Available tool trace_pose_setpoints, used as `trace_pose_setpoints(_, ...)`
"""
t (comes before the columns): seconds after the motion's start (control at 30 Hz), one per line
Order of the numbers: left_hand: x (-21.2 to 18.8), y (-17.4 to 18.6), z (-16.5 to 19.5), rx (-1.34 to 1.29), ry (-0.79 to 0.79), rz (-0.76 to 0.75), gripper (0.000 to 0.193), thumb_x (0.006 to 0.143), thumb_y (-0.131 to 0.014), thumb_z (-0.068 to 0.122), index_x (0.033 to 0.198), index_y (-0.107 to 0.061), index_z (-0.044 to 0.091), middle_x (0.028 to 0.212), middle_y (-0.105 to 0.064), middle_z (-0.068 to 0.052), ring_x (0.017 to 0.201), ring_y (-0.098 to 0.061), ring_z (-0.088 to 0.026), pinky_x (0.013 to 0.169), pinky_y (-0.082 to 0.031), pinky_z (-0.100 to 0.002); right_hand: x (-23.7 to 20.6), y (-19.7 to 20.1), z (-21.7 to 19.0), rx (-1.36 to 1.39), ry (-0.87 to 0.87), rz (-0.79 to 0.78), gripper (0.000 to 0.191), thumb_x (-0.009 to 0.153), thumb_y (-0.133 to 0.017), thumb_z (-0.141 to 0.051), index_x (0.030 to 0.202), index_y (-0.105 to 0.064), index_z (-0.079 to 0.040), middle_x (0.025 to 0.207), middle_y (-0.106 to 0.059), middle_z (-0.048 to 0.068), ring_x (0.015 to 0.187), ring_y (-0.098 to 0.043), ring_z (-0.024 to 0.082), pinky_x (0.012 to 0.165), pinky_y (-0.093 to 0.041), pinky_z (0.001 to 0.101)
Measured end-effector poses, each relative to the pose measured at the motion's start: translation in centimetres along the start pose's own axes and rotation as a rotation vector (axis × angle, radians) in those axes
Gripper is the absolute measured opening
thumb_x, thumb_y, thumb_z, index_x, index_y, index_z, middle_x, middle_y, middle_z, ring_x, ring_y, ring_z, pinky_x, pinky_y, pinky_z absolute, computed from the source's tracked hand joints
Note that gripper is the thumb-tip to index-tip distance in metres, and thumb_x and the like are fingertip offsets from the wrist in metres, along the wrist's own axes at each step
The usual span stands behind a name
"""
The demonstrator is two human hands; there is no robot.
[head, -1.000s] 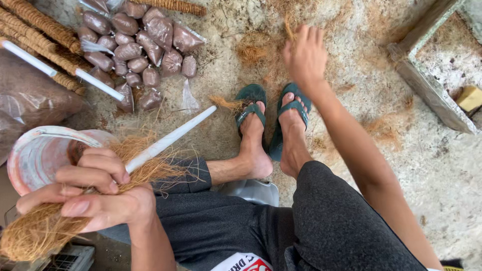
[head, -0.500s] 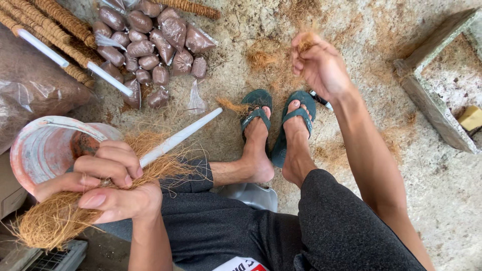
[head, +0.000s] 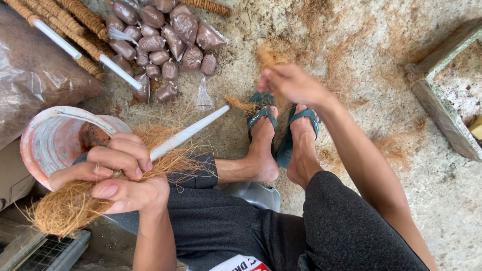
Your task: The person sits on the floor and wraps coconut fiber around white plastic rods by hand. They repeatedly pull strands from a larger bundle, align them, and wind them tightly around the rods to form brush heads. Finished rods are placed aside, and loose fibers are discarded on the floor.
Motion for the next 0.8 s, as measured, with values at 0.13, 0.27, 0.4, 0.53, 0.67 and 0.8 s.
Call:
trace_pose_setpoints(0.13,0.1,-0.7,0.4,0.035,-0.013,0.039,0.026,0.107,-0.055,0.042,0.105,-0.046,0.017,0.062,-0.040,-0.002,0.043,-0.040,-0.014,0.046,-0.037,-0.029,3.1,-5.3,1.6,-0.397,0.100,0.204,0.028,0.098,-0.049,-0.010,0.117,-0.066,0.001,0.106,-0.072,0.023,0.097,-0.072,0.032,0.089,-0.059,0.0418)
trace_pose_setpoints(0.27,0.3,-1.8,0.7,-0.011,-0.006,0.013,0.031,0.109,-0.056,0.044,0.117,-0.046,0.016,0.068,-0.043,-0.004,0.048,-0.045,-0.015,0.050,-0.040,-0.030,4.5,-9.4,0.9,-0.871,0.437,0.316,0.051,0.084,-0.075,-0.033,0.108,-0.063,0.012,0.090,-0.069,0.028,0.091,-0.067,0.043,0.079,-0.056,0.0479)
trace_pose_setpoints(0.4,0.3,-2.1,0.7,0.036,-0.006,0.071,0.032,0.104,-0.060,0.041,0.111,-0.040,0.017,0.065,-0.040,-0.003,0.044,-0.039,-0.014,0.045,-0.036,-0.030,5.6,-7.4,-0.1,-0.573,0.390,0.226,0.031,0.091,-0.075,-0.028,0.101,-0.071,0.001,0.087,-0.071,0.019,0.079,-0.069,0.032,0.070,-0.055,0.0428)
trace_pose_setpoints(0.53,0.2,-2.6,0.6,-0.034,-0.055,0.031,0.028,0.103,-0.062,0.032,0.105,-0.041,0.013,0.065,-0.038,-0.003,0.041,-0.036,-0.015,0.044,-0.035,-0.030,2.5,-3.7,-4.8,0.106,0.208,0.089,0.023,0.102,-0.068,-0.028,0.105,-0.070,-0.006,0.077,-0.058,-0.002,0.067,-0.049,0.009,0.057,-0.040,0.0286)
trace_pose_setpoints(0.67,-0.3,-3.4,-0.3,-0.072,-0.065,-0.081,0.033,0.106,-0.066,0.031,0.111,-0.040,0.011,0.067,-0.049,-0.005,0.051,-0.049,-0.016,0.053,-0.046,-0.031,-4.2,-2.8,-13.2,0.187,0.442,0.022,0.026,0.099,-0.065,-0.028,0.117,-0.064,-0.008,0.092,-0.064,-0.005,0.075,-0.057,0.004,0.065,-0.049,0.0250)
trace_pose_setpoints(0.8,-0.9,-3.2,-1.9,0.230,-0.021,-0.085,0.032,0.105,-0.066,0.032,0.107,-0.045,0.007,0.091,-0.051,-0.006,0.068,-0.057,-0.015,0.084,-0.058,-0.042,-9.3,-5.4,-19.5,-0.081,0.888,-0.013,0.017,0.105,-0.067,-0.024,0.109,-0.068,-0.007,0.098,-0.070,0.004,0.088,-0.063,0.009,0.078,-0.057,0.0281)
Point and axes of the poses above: each hand's wrist, its own x-axis towards the middle knuckle, its own y-axis out of the back of the hand, z = x × y, the point moved 6 cm from there along x, towards the middle knuckle
